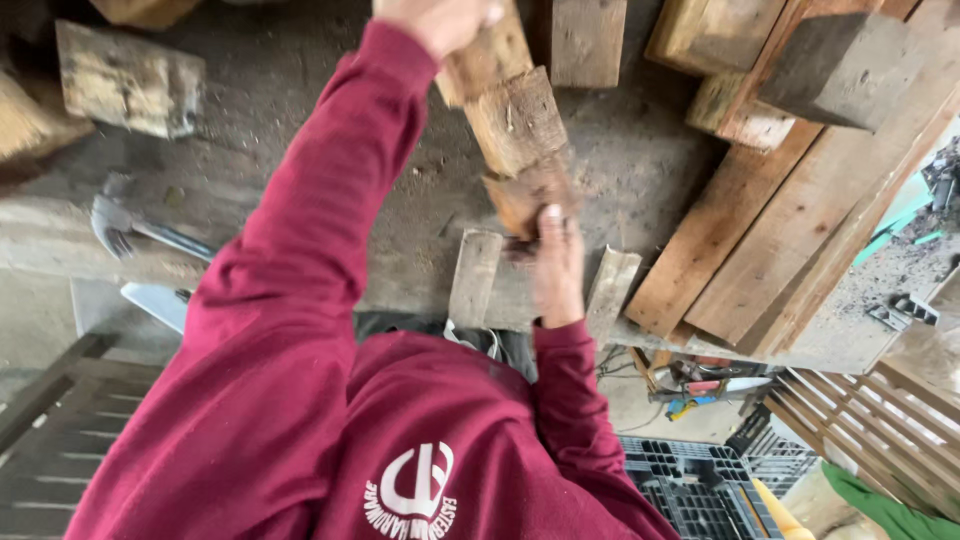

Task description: The person places wood blocks onto a plank, removes old nails using the claw of a hammer, and then hammers new nails into the wood to secure the blocks.

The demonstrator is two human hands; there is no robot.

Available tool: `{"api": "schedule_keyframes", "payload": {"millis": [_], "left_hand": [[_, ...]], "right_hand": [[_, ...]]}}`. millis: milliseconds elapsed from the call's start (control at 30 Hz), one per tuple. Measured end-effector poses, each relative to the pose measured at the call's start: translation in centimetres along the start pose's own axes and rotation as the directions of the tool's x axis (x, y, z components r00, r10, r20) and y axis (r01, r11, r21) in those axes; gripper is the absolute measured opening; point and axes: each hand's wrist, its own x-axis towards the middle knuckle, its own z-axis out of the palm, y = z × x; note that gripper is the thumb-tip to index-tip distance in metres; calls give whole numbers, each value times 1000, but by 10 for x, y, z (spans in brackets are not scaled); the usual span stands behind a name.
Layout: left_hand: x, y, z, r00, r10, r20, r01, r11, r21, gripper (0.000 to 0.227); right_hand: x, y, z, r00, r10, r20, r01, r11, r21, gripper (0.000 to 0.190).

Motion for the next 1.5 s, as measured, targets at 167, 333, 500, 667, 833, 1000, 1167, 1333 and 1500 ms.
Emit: {"api": "schedule_keyframes", "payload": {"millis": [167,333,500,667,833,1000,1167,1333,1500], "left_hand": [[-140,-5,58,904,-299,-305,229,942,-245,56],[-137,-15,63,877,-471,-94,397,822,-408,62],[-185,-64,75,765,-79,-639,-283,851,-443,53],[-320,-117,10,881,-443,-168,278,770,-574,52],[-379,-160,-4,788,-614,-55,378,552,-744,42],[-373,-196,21,866,-428,-257,362,893,-268,60],[-379,-171,6,955,-76,-287,98,993,64,90],[-343,-117,1,969,77,236,-148,943,297,120],[-327,-109,5,960,94,265,-212,860,465,114]], "right_hand": [[28,14,-75,993,-115,14,114,945,-306,57],[26,24,-84,974,-206,89,224,920,-321,53],[3,16,-57,954,-196,227,268,896,-355,44],[-48,36,14,936,-202,289,327,804,-497,40],[-69,97,83,916,-201,346,387,669,-635,41],[-63,120,94,945,-231,232,327,667,-669,55],[-90,106,102,801,-461,383,489,132,-862,111],[-70,101,126,734,-442,517,528,-107,-842,128],[-65,109,109,769,-455,449,577,193,-794,114]]}}
